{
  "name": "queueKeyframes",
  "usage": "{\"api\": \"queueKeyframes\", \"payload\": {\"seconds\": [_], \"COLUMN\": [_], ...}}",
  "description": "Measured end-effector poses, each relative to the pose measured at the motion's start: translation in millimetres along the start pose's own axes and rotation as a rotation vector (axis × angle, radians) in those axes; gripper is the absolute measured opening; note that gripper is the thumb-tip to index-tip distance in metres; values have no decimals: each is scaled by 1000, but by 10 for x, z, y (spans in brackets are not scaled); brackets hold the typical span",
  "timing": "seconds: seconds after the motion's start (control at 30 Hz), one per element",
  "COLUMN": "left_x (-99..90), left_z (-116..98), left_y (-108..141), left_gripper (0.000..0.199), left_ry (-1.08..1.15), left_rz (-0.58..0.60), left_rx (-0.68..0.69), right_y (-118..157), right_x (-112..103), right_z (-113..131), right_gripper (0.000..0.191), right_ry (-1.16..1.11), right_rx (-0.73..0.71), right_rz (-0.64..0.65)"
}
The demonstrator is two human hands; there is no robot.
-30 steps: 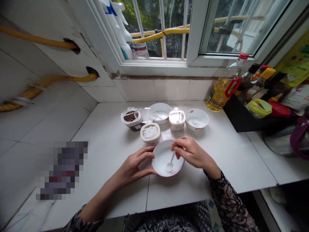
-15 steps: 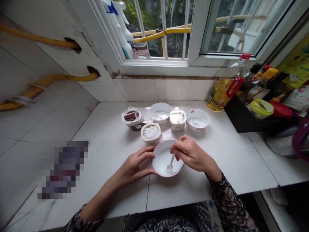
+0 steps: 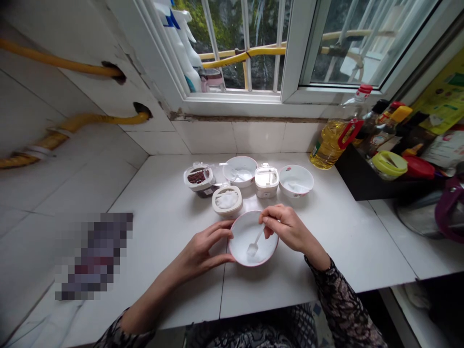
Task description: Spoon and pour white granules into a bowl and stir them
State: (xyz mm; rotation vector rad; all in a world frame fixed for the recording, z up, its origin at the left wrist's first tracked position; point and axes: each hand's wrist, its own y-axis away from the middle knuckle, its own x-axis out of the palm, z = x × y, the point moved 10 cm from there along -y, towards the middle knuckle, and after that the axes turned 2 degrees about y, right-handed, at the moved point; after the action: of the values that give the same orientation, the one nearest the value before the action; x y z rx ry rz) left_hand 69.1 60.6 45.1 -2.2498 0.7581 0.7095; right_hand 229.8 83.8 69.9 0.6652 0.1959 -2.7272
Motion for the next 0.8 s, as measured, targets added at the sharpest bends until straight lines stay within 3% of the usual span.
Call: {"api": "queueKeyframes", "payload": {"seconds": [0.3,0.5,0.6,0.7,0.8], "left_x": [-10,9,12,11,9], "left_z": [-3,34,33,29,21], "left_y": [1,8,10,8,2], "left_gripper": [34,36,36,36,35], "left_ry": [12,22,23,29,37], "left_rz": [-9,-8,-15,-17,-10], "left_rx": [4,-3,-4,-14,-25], "right_y": [-43,-143,-157,-139,-142], "right_x": [11,-135,-242,-293,-121], "right_z": [-154,-183,11,287,580], "right_gripper": [21,27,24,15,15], "right_ry": [-294,-372,-282,-50,298], "right_rx": [136,120,27,-118,-353], "right_rz": [-69,-239,-368,-496,-481]}}
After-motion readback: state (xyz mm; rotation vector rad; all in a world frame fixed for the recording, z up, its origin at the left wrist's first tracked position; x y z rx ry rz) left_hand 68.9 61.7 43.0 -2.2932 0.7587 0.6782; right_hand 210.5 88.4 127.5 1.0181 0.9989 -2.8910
